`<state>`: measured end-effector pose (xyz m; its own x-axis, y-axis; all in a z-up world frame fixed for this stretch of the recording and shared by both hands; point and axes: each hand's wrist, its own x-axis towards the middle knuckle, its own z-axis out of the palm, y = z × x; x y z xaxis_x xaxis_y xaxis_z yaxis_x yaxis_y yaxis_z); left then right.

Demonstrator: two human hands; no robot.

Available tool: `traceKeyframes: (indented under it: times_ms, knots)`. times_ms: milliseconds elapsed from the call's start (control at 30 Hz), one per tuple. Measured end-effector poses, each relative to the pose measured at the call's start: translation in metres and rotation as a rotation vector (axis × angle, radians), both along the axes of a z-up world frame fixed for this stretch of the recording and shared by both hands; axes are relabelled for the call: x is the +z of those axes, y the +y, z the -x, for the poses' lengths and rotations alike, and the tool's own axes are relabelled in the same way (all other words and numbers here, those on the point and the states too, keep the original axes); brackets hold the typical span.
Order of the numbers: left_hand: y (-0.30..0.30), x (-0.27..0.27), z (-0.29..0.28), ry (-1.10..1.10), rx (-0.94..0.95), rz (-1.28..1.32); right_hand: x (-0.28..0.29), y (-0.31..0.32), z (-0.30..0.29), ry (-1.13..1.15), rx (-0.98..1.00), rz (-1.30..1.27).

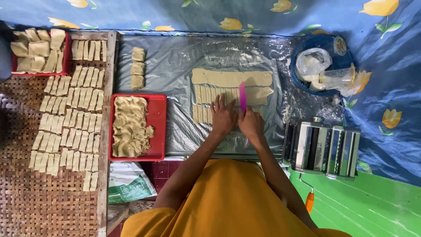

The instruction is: Cutting long strips of dough into smaller rectangular sections and placing them onto a tray for baking.

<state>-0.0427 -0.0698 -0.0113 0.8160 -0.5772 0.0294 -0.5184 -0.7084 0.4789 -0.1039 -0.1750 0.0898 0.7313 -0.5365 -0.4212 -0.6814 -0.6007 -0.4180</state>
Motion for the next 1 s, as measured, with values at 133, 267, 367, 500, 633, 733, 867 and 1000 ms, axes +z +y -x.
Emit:
traceKeyframes:
  times_ms: [133,267,367,500,633,733,867,1000]
  knots:
    - [-0.008,0.003,0.001,-0.001,-0.020,-0.026,-0.021,-0.015,0.009,-0.021,0.011,0.008]
    - [-0.011,0.007,-0.001,-0.004,-0.047,-0.027,-0.029,-0.020,0.011,-0.046,0.036,0.039]
    - [-0.013,0.007,-0.003,0.000,-0.056,-0.032,-0.046,-0.025,0.010,-0.027,0.048,0.068]
    - [-0.017,0.008,-0.007,-0.015,-0.053,-0.079,-0.058,-0.028,0.010,-0.067,0.033,0.043]
    - [-0.017,0.009,-0.007,-0.007,-0.050,-0.069,-0.044,-0.027,0.007,-0.083,0.012,0.022]
    - [-0.019,0.003,-0.006,-0.029,-0.042,-0.025,-0.046,-0.028,0.007,-0.028,0.022,0.033]
    - [-0.021,0.001,-0.007,-0.031,-0.040,0.021,-0.042,-0.025,0.007,-0.015,0.048,0.086]
    - [-0.022,0.000,-0.008,-0.043,-0.049,0.004,-0.055,-0.024,0.004,0.019,0.042,0.099]
